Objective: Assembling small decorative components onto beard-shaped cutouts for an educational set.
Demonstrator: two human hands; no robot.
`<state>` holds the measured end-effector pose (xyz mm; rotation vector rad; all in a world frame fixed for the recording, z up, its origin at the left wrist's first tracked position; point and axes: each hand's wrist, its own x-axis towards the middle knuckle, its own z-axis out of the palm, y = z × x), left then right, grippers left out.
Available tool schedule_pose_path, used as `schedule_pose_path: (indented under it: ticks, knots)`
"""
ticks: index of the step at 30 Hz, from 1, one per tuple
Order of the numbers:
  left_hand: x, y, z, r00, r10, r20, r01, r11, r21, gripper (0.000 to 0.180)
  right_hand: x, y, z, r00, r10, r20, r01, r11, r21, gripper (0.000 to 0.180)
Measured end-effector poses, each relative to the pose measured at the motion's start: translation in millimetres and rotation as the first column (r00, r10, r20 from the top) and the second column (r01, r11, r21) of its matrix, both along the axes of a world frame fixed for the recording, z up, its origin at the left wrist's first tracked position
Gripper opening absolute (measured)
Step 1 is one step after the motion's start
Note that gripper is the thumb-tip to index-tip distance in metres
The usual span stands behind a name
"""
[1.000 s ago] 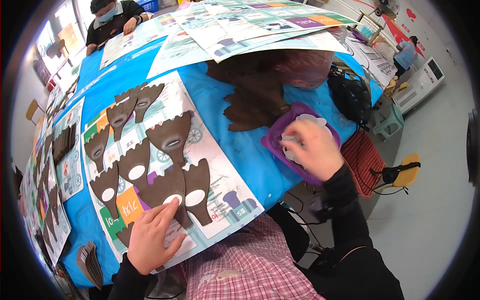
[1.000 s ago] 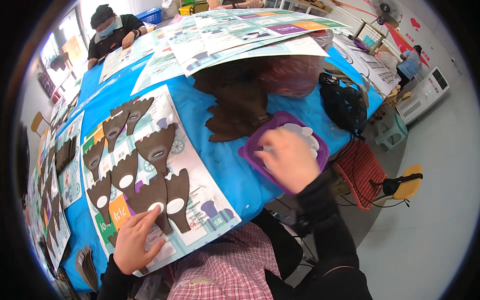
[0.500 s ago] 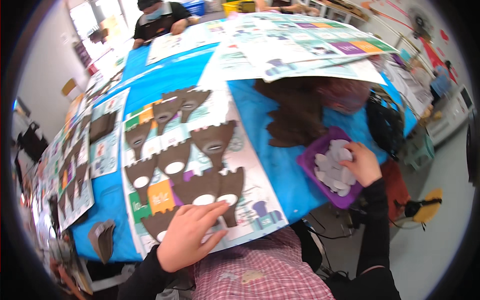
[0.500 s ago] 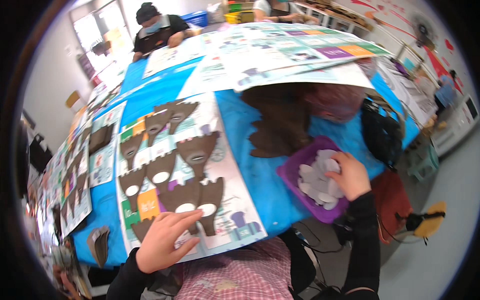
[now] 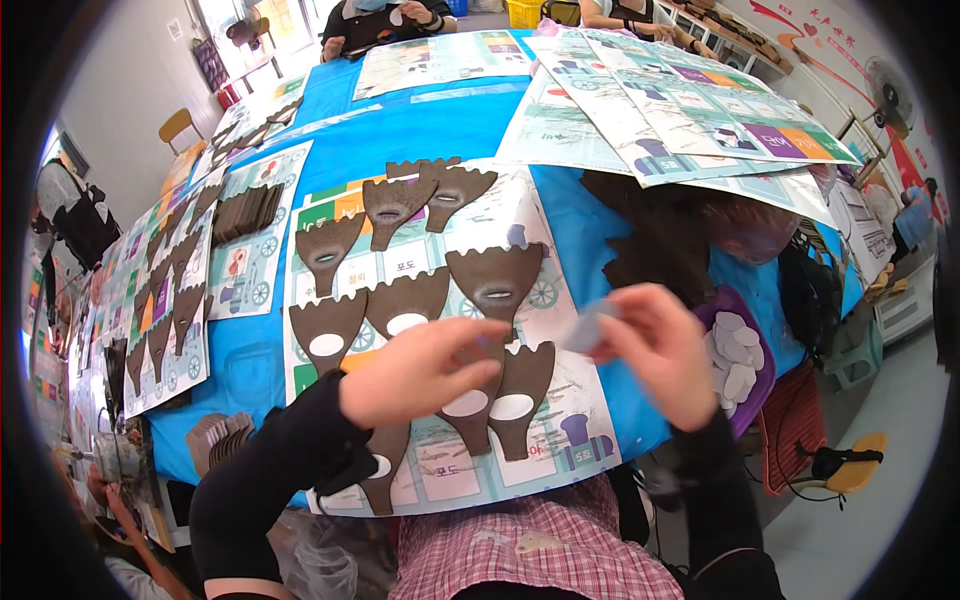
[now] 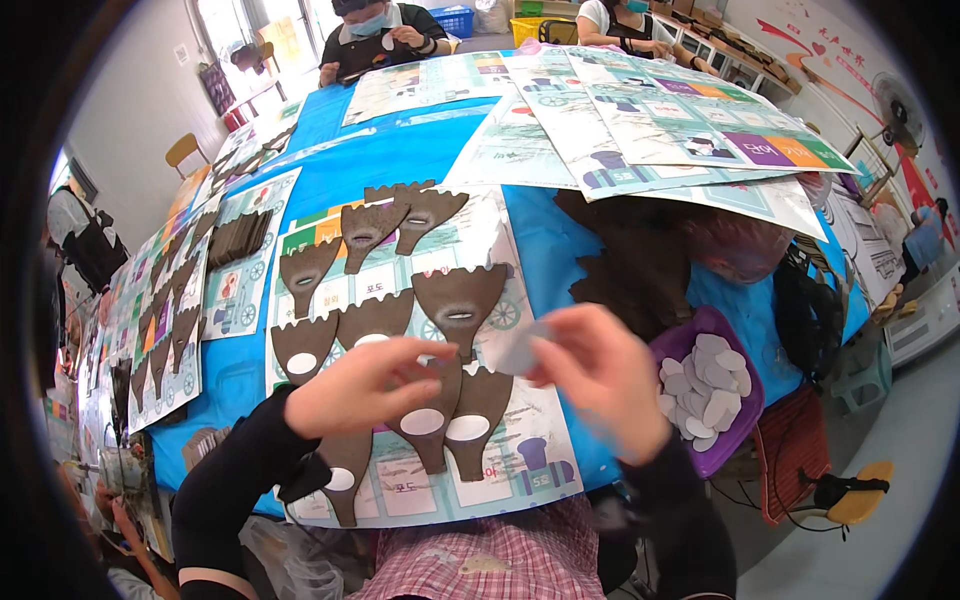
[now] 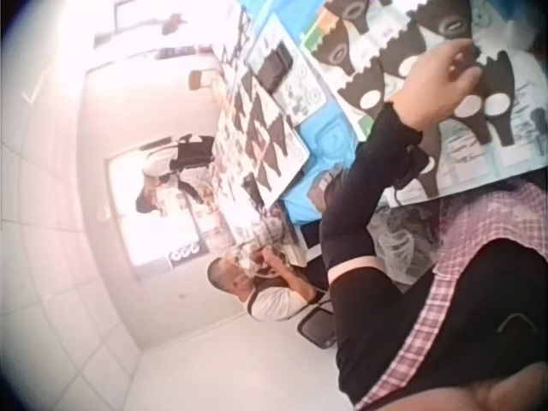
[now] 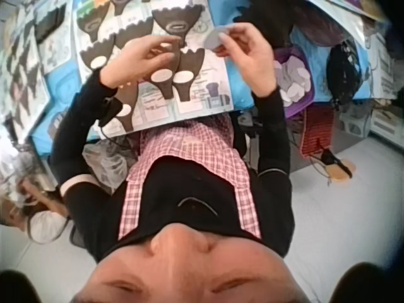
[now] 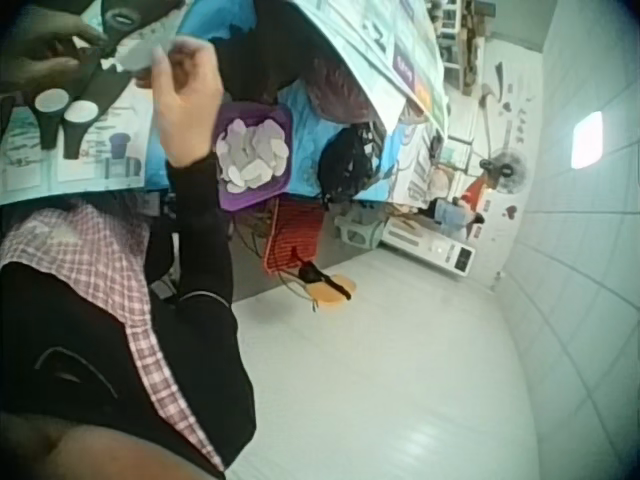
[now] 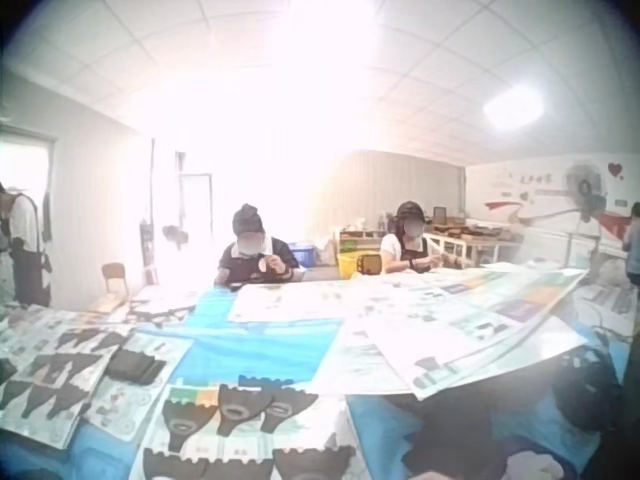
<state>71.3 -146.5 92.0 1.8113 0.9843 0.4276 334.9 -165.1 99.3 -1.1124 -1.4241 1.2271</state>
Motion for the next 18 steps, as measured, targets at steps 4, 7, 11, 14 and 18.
schedule_pose_path:
  ticks: [4,7,11,14,18]
  knots:
    - [8.1,24.1,-29.4,0.995,0.088,0.047,-0.091,0.993,0.071,0.044,-44.4,37.3,-34.2,0.994,0.045,-0.102,-0.059,0.99,-0.131,0.017]
    - [10.0,34.5,-26.7,0.855,0.247,0.456,-0.063,0.922,-0.381,0.041,-54.0,36.9,-40.6,0.994,0.02,-0.109,-0.025,0.999,-0.041,0.014]
    - [-6.3,45.9,-30.8,0.906,0.294,0.306,-0.167,0.91,-0.38,0.028,-53.1,47.2,-37.3,0.91,-0.183,0.373,0.059,0.945,0.32,0.012]
    - [-13.9,51.6,-34.3,0.87,0.361,0.337,-0.208,0.887,-0.411,0.025,-49.8,53.9,-38.7,0.972,-0.032,0.234,0.039,0.999,-0.027,0.013]
    - [-21.7,54.3,-34.5,0.867,0.363,0.34,-0.202,0.882,-0.426,0.024,-46.9,65.3,-39.9,0.997,-0.028,0.073,0.034,0.997,-0.075,0.014]
